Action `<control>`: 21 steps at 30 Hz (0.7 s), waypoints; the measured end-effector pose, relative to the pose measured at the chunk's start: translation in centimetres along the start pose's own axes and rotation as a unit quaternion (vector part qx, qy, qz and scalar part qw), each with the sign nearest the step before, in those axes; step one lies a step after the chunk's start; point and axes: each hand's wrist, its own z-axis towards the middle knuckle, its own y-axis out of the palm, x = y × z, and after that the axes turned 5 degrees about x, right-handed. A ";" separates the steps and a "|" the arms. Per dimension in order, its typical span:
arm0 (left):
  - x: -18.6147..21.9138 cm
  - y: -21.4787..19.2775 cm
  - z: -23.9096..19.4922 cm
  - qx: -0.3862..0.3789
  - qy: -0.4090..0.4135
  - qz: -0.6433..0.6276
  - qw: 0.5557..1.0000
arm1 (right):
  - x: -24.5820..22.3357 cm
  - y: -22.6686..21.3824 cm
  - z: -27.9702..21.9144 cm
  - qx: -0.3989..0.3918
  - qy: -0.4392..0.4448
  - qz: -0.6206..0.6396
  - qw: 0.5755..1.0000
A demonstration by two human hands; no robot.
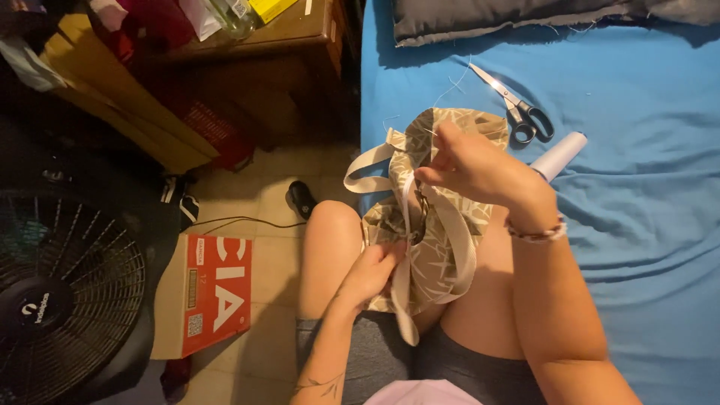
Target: The person sits on a bed and uses scissors to cut a thread, then threads a needle. They proceed to sew a white strap onto a beige patterned tote bag using a needle and thread.
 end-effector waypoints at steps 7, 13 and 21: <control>-5.8 -0.6 0.9 -0.145 -0.015 -0.529 0.836 | 2.2 1.3 1.6 -0.142 0.232 -0.127 0.954; -4.7 -7.0 0.4 -0.063 0.113 -0.744 0.655 | 4.6 -1.0 0.8 0.088 0.135 0.362 0.918; -3.1 -10.2 -1.9 -0.006 0.231 -0.789 0.569 | 11.8 -5.1 0.4 0.160 0.069 0.772 0.612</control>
